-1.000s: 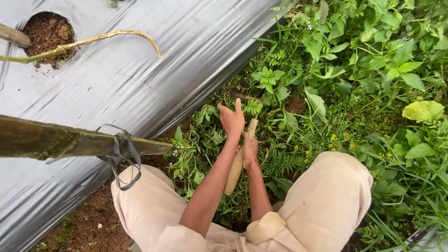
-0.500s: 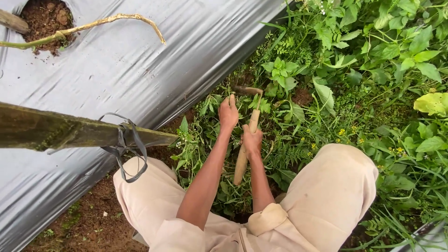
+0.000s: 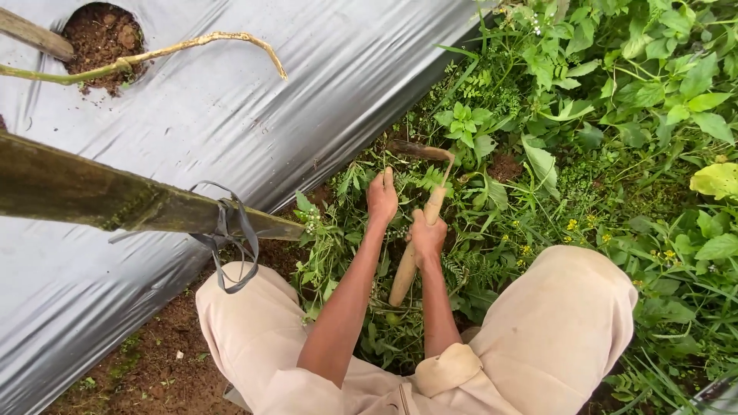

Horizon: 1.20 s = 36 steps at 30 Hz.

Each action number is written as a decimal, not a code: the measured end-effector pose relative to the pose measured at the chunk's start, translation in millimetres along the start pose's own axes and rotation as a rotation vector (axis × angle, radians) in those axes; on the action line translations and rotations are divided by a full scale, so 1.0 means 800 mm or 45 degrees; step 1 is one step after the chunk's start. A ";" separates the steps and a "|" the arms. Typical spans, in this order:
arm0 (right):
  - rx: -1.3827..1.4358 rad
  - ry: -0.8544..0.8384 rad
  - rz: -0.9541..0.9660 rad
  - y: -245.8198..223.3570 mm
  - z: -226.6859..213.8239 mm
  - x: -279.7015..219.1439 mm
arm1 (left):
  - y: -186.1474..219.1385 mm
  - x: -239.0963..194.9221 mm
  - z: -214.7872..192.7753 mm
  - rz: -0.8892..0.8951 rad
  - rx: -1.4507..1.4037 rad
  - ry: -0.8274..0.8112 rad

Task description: Removing weeds from a narrow strip of soil between plastic mulch sheets using a hand hoe and manual pulling.

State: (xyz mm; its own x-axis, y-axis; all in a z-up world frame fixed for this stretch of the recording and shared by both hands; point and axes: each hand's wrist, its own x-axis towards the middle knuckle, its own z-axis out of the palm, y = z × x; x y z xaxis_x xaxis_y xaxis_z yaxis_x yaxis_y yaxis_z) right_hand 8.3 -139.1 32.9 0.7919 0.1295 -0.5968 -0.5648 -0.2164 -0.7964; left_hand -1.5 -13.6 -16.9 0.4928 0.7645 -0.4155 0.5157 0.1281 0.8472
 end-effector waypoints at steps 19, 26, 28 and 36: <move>-0.384 -0.143 -0.375 -0.033 -0.021 -0.043 | 0.055 -0.059 -0.025 -0.104 -0.120 -0.013; -0.294 -0.106 -0.216 -0.034 -0.010 -0.041 | -0.041 -0.028 -0.013 -0.092 -0.049 -0.041; -0.129 -0.063 -0.299 -0.025 -0.009 -0.023 | -0.078 -0.020 -0.008 -0.078 -0.083 -0.020; -0.218 -0.078 -0.145 0.024 -0.021 0.011 | -0.114 -0.041 0.006 0.014 0.191 0.000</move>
State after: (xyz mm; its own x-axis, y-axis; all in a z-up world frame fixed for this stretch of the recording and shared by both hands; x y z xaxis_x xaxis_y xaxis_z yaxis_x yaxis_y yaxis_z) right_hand 8.2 -158.0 13.6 0.8298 0.2201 -0.5128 -0.4206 -0.3573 -0.8339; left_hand -61.1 -53.5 -81.8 0.4991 0.7653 -0.4064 0.6092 0.0236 0.7927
